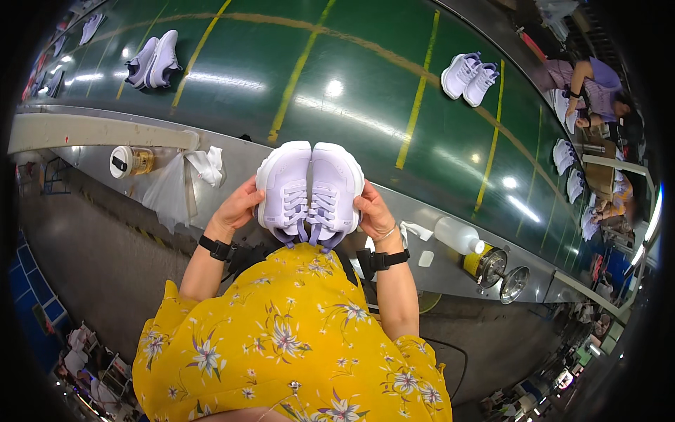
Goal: The person picks up shoes from a conveyor belt, wipes the soles and sides with a cloth, and presses the soles of a pair together before returning them to the belt.
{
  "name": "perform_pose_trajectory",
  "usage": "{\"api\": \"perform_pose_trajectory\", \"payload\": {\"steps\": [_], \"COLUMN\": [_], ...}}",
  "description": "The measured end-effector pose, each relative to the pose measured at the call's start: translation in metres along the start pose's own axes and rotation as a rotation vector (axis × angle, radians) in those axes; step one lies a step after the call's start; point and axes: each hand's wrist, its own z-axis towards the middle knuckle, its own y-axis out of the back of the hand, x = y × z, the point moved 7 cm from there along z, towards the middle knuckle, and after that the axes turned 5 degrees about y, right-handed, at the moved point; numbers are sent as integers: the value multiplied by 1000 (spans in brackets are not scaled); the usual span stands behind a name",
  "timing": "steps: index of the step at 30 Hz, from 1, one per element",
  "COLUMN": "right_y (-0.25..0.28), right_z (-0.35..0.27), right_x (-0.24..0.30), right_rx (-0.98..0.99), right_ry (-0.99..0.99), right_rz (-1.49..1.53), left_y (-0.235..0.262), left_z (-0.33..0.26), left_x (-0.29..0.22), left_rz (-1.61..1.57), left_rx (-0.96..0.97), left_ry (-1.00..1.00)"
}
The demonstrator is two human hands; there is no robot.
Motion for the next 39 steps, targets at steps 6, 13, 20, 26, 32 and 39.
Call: {"api": "perform_pose_trajectory", "payload": {"steps": [6,13,20,26,32,39], "right_y": [-10,-33,-46,-52,-49,-45], "right_z": [-7,0,3,2,1,1], "right_x": [5,-11,-27,-27,-30,-32], "right_rx": [-14,-77,-167,-119,-127,-188], "right_ry": [14,-189,-203,-244,-255,-263], "right_rz": [-21,317,414,478,475,443], "left_y": [-3,-18,-20,-23,-27,-28], "left_z": [-2,12,22,20,19,20], "left_x": [1,14,41,44,42,42], "left_rz": [-6,-152,-403,-431,-395,-349], "left_rx": [19,-11,39,34,56,24], "left_ry": [-19,42,187,200,204,219]}}
